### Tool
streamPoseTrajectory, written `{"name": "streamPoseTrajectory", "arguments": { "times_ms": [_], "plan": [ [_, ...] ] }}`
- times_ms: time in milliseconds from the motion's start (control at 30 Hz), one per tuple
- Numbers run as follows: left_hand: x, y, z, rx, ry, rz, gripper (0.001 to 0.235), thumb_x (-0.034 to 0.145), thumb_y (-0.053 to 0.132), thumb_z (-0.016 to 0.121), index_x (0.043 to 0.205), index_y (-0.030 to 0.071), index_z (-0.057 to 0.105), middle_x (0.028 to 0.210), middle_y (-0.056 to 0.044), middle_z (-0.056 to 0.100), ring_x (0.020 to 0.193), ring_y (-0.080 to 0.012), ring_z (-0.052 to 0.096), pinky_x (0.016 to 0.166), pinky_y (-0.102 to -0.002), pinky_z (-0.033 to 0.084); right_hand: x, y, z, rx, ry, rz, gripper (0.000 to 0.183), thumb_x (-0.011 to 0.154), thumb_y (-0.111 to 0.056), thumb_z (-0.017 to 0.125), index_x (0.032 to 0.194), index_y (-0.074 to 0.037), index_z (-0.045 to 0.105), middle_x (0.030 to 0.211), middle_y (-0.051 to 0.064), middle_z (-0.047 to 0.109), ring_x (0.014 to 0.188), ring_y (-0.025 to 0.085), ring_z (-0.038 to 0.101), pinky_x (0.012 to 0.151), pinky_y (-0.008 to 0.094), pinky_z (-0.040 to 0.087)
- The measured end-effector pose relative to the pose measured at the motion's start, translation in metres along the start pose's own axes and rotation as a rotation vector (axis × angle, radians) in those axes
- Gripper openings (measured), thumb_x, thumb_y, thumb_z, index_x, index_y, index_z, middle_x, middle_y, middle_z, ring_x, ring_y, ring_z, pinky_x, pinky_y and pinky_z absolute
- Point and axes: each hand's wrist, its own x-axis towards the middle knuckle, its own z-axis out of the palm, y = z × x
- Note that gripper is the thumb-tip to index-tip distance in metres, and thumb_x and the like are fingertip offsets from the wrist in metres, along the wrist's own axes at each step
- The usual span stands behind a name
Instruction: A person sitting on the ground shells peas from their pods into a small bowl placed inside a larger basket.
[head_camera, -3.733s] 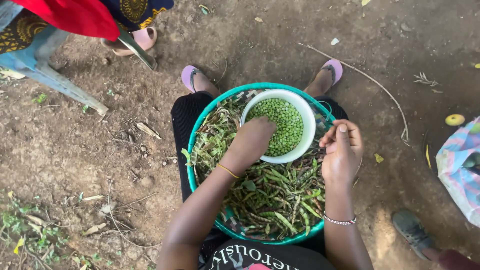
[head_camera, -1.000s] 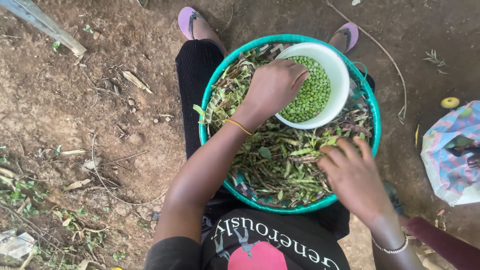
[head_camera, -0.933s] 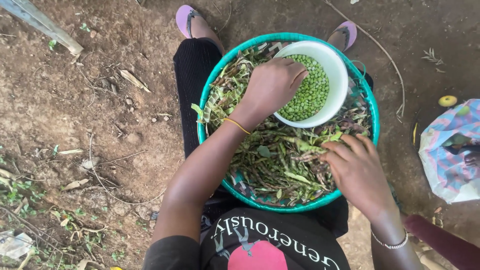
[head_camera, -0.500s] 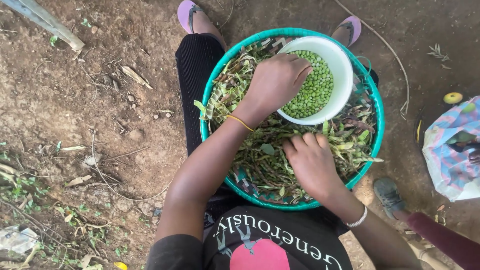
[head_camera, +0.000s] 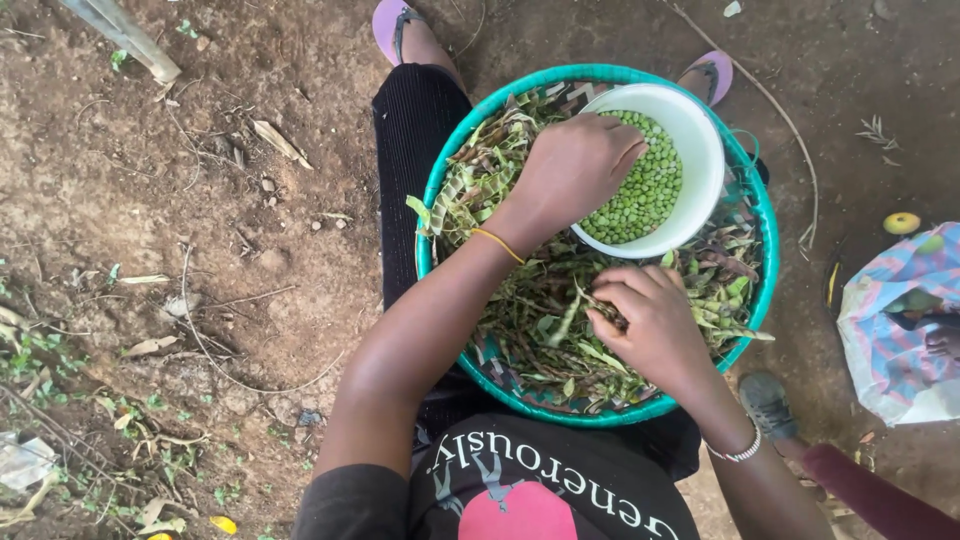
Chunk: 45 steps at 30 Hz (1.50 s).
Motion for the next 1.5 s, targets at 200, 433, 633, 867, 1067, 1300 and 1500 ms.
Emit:
{"name": "streamPoseTrajectory", "arguments": {
  "times_ms": [200,433,633,867,1067,1300,1500],
  "plan": [
    [0.0,0.002,-0.001,-0.002,-0.024,0.005,0.02,0.101,0.024,0.062,0.094,0.017,0.079,0.073,0.0,0.07,0.07,-0.0232,0.073,0.056,-0.035,0.061,-0.03,0.004,-0.01,0.966,-0.128,0.371,0.017,0.088,-0.001,0.072,0.082,-0.003,0.055,0.115,0.022,0.082,0.094,0.015,0.068,0.075,0.039,0.057],
    [0.0,0.002,-0.001,-0.002,-0.03,0.0,0.018,0.1,0.024,0.064,0.094,0.016,0.079,0.074,-0.001,0.07,0.071,-0.0234,0.074,0.055,-0.036,0.061,-0.046,0.014,0.015,1.467,-0.063,0.57,0.018,0.089,-0.003,0.076,0.092,0.0,0.058,0.093,0.023,0.078,0.075,0.012,0.071,0.061,0.026,0.061],
    [-0.001,0.001,0.003,0.017,-0.023,0.0,0.018,0.1,0.024,0.064,0.092,0.017,0.078,0.072,0.0,0.069,0.069,-0.0234,0.073,0.054,-0.035,0.059,-0.052,0.008,0.019,1.781,-0.132,0.659,0.026,0.093,-0.014,0.07,0.108,0.006,0.061,0.078,0.009,0.059,0.067,0.009,0.05,0.051,0.023,0.048],
    [0.0,0.0,0.006,0.023,-0.013,0.018,0.018,0.1,0.023,0.063,0.092,0.018,0.078,0.071,0.002,0.067,0.068,-0.021,0.072,0.054,-0.032,0.06,-0.082,0.014,0.023,1.898,-0.103,0.706,0.035,0.105,-0.021,0.058,0.121,0.01,0.062,0.088,0.018,0.062,0.073,0.022,0.063,0.053,0.039,0.055],
    [0.0,-0.001,0.004,0.035,-0.05,0.036,0.016,0.1,0.024,0.064,0.092,0.017,0.077,0.073,-0.001,0.068,0.07,-0.0251,0.074,0.054,-0.036,0.06,-0.094,0.009,0.036,2.052,-0.16,0.697,0.046,0.107,-0.032,0.055,0.126,0.009,0.062,0.102,0.035,0.074,0.084,0.037,0.077,0.052,0.042,0.063],
    [0.004,0.022,-0.019,0.006,0.02,0.023,0.011,0.095,0.015,0.07,0.09,0.006,0.075,0.08,-0.006,0.072,0.071,-0.027,0.066,0.065,-0.04,0.052,-0.071,-0.032,0.015,2.505,-0.346,0.601,0.039,0.108,-0.015,0.061,0.141,0.005,0.057,0.122,0.029,0.07,0.1,0.034,0.073,0.077,0.042,0.063],
    [0.003,0.022,-0.018,0.004,0.005,0.021,0.012,0.095,0.016,0.07,0.09,0.007,0.075,0.08,-0.006,0.071,0.07,-0.0279,0.065,0.065,-0.041,0.051,-0.059,-0.046,0.009,2.411,-0.353,0.536,0.038,0.099,-0.016,0.074,0.131,0.0,0.059,0.105,0.015,0.068,0.095,0.029,0.071,0.081,0.043,0.061]
  ]
}}
